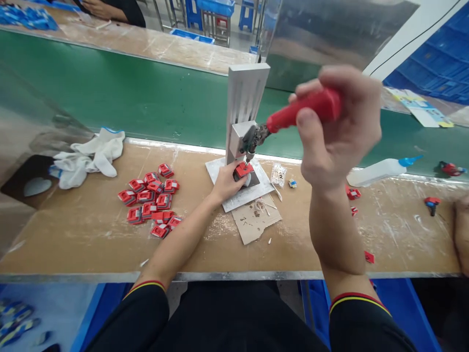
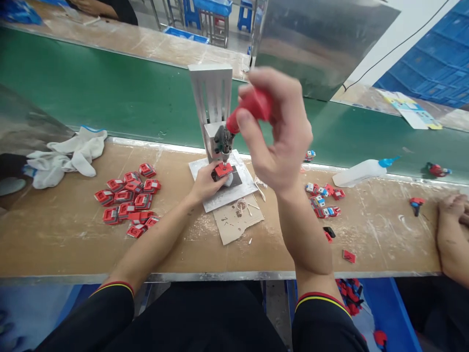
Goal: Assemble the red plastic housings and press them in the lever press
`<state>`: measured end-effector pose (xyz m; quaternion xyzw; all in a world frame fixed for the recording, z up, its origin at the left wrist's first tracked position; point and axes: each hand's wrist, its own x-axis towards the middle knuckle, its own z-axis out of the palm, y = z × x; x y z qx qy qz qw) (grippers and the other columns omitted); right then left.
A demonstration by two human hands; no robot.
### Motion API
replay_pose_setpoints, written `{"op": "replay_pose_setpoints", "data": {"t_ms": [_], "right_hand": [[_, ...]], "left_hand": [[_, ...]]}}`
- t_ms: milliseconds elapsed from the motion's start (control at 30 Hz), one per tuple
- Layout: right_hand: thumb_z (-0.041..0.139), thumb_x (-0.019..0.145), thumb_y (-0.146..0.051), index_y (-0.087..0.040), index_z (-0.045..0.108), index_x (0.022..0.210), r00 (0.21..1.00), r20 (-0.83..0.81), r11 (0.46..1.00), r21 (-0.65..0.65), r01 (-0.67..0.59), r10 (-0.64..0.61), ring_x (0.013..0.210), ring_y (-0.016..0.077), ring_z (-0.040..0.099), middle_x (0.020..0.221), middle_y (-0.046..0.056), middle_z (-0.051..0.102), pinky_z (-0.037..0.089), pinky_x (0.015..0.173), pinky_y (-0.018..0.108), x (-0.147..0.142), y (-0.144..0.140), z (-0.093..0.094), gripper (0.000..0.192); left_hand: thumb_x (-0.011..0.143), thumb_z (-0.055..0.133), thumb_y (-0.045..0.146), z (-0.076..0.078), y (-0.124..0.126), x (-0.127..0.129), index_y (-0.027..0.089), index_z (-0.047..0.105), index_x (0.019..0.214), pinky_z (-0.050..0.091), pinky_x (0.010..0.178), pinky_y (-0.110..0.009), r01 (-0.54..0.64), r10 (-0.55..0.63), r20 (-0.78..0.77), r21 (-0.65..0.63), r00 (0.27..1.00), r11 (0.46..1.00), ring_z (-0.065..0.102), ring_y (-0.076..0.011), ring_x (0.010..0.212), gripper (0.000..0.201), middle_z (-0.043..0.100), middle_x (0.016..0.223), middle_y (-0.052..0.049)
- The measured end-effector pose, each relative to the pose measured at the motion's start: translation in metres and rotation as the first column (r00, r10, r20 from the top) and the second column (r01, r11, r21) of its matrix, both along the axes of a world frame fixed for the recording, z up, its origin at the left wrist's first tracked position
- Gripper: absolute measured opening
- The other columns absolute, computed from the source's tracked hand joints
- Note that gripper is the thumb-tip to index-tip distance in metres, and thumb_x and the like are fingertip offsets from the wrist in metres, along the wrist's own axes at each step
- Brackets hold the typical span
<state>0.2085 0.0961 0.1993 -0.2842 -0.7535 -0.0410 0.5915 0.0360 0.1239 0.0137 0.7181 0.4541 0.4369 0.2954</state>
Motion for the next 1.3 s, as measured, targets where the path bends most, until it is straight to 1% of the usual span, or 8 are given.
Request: {"op": "replay_pose_setpoints", "data": {"t_ms": [333, 567, 667, 800, 867, 933, 1133, 1300], "right_hand": [[0.063, 0.097, -0.018, -0.031, 0.055, 0.131, 0.982, 0.019, 0.980, 0.077, 0.185, -0.187, 0.111, 0.0276, 0.072, 0.117, 0.006, 0.068, 0.068, 0.094, 0.055, 0.010, -0.054, -0.082, 0.037], [0.067, 0.093, -0.016, -0.029, 0.061, 0.124, 0.991, -0.069, 0.971, -0.217, 0.095, -0.112, 0.110, 0.0243, 0.071, 0.117, 0.007, 0.063, 0.067, 0.086, 0.042, 0.008, -0.066, -0.097, 0.034], [0.064, 0.098, -0.031, -0.029, 0.053, 0.127, 0.981, -0.191, 0.746, -0.652, -0.134, 0.009, 0.083, 0.0158, 0.070, 0.115, 0.007, 0.062, 0.060, 0.058, 0.028, 0.010, -0.057, -0.070, 0.031], [0.063, 0.099, -0.045, -0.025, 0.054, 0.117, 0.909, -0.404, 0.155, -0.897, -0.415, 0.100, 0.048, 0.0064, 0.045, 0.084, -0.003, 0.058, 0.037, 0.038, 0.023, 0.005, -0.042, -0.034, 0.029], [0.067, 0.096, -0.050, -0.024, 0.057, 0.105, 0.898, -0.438, 0.065, -0.896, -0.439, 0.026, 0.043, 0.0051, 0.031, 0.067, -0.009, 0.045, 0.026, 0.037, 0.023, -0.001, -0.037, -0.035, 0.029], [0.070, 0.093, -0.056, -0.024, 0.055, 0.086, 0.914, -0.405, 0.159, -0.905, -0.395, -0.033, 0.043, 0.0056, 0.025, 0.059, -0.011, 0.035, 0.021, 0.038, 0.024, -0.009, -0.034, -0.049, 0.037], [0.063, 0.095, -0.054, -0.025, 0.042, 0.065, 0.964, -0.202, 0.694, -0.719, -0.026, -0.173, 0.054, 0.0104, 0.037, 0.058, -0.006, 0.039, 0.032, 0.053, 0.030, -0.031, -0.019, -0.113, 0.047], [0.054, 0.096, -0.059, -0.025, 0.048, 0.075, 0.947, -0.228, 0.835, -0.546, 0.066, -0.225, 0.057, 0.0138, 0.045, 0.062, -0.004, 0.047, 0.040, 0.059, 0.033, -0.048, 0.007, -0.135, 0.040]], "left_hand": [[0.085, 0.077, 0.018, -0.013, 0.002, 0.005, 0.017, 0.070, 0.118, 0.059, 0.093, -0.045, -0.063, 0.060, 0.034, 0.095, 0.998, 0.994, 0.077, -0.0276, 0.101, 0.034, 0.081, 0.111, -0.013], [0.084, 0.080, 0.018, -0.013, 0.001, 0.005, 0.017, 0.070, 0.117, 0.056, 0.093, -0.043, -0.066, 0.066, -0.003, 0.099, 0.998, 0.993, 0.077, -0.0280, 0.103, 0.035, 0.081, 0.111, -0.011], [0.085, 0.080, 0.018, -0.016, -0.001, 0.006, 0.018, 0.067, 0.122, 0.054, 0.096, -0.044, -0.080, 0.078, 0.019, 0.101, 0.997, 0.992, 0.077, -0.0277, 0.107, 0.039, 0.081, 0.115, -0.011], [0.088, 0.079, 0.020, -0.020, -0.006, 0.007, 0.020, 0.064, 0.126, 0.050, 0.099, -0.044, -0.132, 0.131, 0.018, 0.100, 0.991, 0.986, 0.076, -0.0273, 0.110, 0.040, 0.080, 0.122, -0.010], [0.089, 0.080, 0.022, -0.022, -0.008, 0.007, 0.020, 0.065, 0.126, 0.048, 0.100, -0.044, -0.148, 0.150, -0.009, 0.103, 0.989, 0.984, 0.076, -0.0277, 0.110, 0.040, 0.080, 0.122, -0.011], [0.089, 0.080, 0.024, -0.023, -0.009, 0.008, 0.020, 0.065, 0.127, 0.047, 0.100, -0.044, -0.155, 0.159, -0.035, 0.103, 0.987, 0.983, 0.075, -0.0280, 0.110, 0.041, 0.080, 0.121, -0.011], [0.090, 0.077, 0.023, -0.024, -0.009, 0.008, 0.018, 0.067, 0.128, 0.048, 0.101, -0.045, -0.164, 0.171, -0.076, 0.095, 0.982, 0.982, 0.075, -0.0290, 0.111, 0.039, 0.080, 0.123, -0.012], [0.088, 0.071, 0.015, -0.014, -0.008, 0.013, 0.016, 0.065, 0.131, 0.049, 0.104, -0.048, -0.147, 0.151, -0.127, 0.036, 0.980, 0.988, 0.074, -0.0313, 0.116, 0.043, 0.077, 0.127, -0.015]]}}
